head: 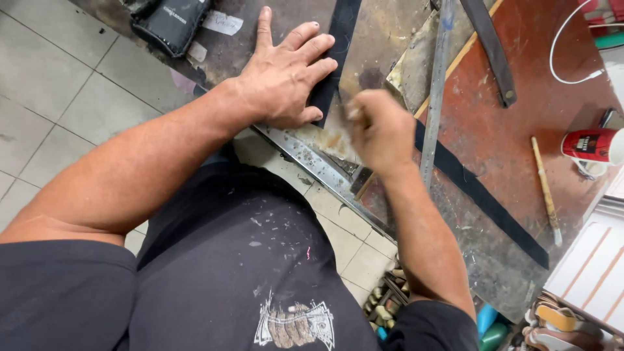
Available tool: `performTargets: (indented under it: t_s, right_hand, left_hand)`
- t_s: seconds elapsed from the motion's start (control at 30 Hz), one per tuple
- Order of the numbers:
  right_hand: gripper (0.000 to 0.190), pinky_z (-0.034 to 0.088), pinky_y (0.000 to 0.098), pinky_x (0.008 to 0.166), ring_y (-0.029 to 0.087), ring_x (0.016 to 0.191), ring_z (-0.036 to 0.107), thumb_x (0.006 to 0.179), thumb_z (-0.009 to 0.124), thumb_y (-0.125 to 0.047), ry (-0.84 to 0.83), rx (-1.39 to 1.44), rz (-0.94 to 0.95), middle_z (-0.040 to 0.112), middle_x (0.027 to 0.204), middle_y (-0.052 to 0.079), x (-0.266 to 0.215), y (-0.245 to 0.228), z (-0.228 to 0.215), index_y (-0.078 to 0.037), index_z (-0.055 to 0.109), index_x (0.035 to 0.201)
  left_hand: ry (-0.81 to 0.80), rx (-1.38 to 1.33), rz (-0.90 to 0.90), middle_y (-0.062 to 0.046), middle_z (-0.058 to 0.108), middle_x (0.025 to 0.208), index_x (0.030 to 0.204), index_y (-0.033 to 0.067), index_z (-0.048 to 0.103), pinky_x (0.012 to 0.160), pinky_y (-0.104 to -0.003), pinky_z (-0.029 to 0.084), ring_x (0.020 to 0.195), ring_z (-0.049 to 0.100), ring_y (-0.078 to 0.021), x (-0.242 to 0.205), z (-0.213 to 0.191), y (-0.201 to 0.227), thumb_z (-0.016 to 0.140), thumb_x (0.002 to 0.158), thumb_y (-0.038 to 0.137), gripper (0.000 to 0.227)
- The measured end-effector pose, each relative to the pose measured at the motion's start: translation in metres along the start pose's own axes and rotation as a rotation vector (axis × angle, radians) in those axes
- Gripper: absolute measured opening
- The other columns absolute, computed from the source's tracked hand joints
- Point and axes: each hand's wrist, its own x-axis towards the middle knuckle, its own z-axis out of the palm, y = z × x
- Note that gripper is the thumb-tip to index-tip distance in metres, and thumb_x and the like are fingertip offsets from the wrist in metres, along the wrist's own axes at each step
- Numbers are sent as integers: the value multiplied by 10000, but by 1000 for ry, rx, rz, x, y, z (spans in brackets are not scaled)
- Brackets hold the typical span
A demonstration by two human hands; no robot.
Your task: The person uses a metal ruler and a utility knife to cut a strip of black fabric on a cluttered workbench. They align the ruler along the fabric and slice through it, then pick up the cut piece.
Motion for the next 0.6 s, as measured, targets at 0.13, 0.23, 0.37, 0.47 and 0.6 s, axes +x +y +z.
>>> performTargets:
  t_s: [0.13, 0.23, 0.37, 0.47, 0.6]
  right_hand:
    - [234, 484, 372, 596, 223, 699, 581, 866, 602, 146, 237, -71, 156, 652, 887, 117, 27, 41, -29, -57, 587, 981]
    - [227, 412, 383, 610, 202, 693, 476, 913, 633, 83, 405, -148, 265, 502, 802, 68, 50, 69, -47, -68, 465, 894]
    - [181, 438, 340, 608, 157, 662, 482, 926, 627, 26, 564, -160, 414, 491, 735, -2, 75, 91, -68, -112, 514, 901]
    - [133, 462, 386, 619, 207, 661, 545, 903, 625, -11, 575, -242, 388, 582, 750, 23, 75, 110, -89, -113, 541, 912]
    - [128, 414, 408, 608, 240, 699, 498, 931, 608, 36, 472, -290, 329, 558, 800, 63, 66, 125, -99, -82, 562, 945]
  left_hand:
    - [-68, 28, -9, -116, 350, 1619, 1425, 157, 530, 1029, -912, 14, 1514, 221, -356, 1, -4, 1, 700, 750, 642, 848]
    - [-76, 132, 26, -128, 401, 1558, 1412, 139, 550, 1035, -912, 37, 1465, 287, -383, 7, -9, 4, 693, 744, 679, 871]
    - [-330, 202, -30, -141, 628, 1329, 1259, 138, 691, 1127, -837, 98, 1317, 527, -370, 36, -70, 20, 624, 943, 540, 515]
    - [-179, 107, 29, -215, 529, 1393, 1245, 101, 655, 1119, -857, 87, 1353, 422, -421, 70, -57, 0, 522, 945, 140, 330]
    - [-276, 184, 4, -64, 553, 1371, 1294, 197, 677, 1079, -856, 191, 1297, 460, -344, 79, -59, -2, 805, 739, 627, 714]
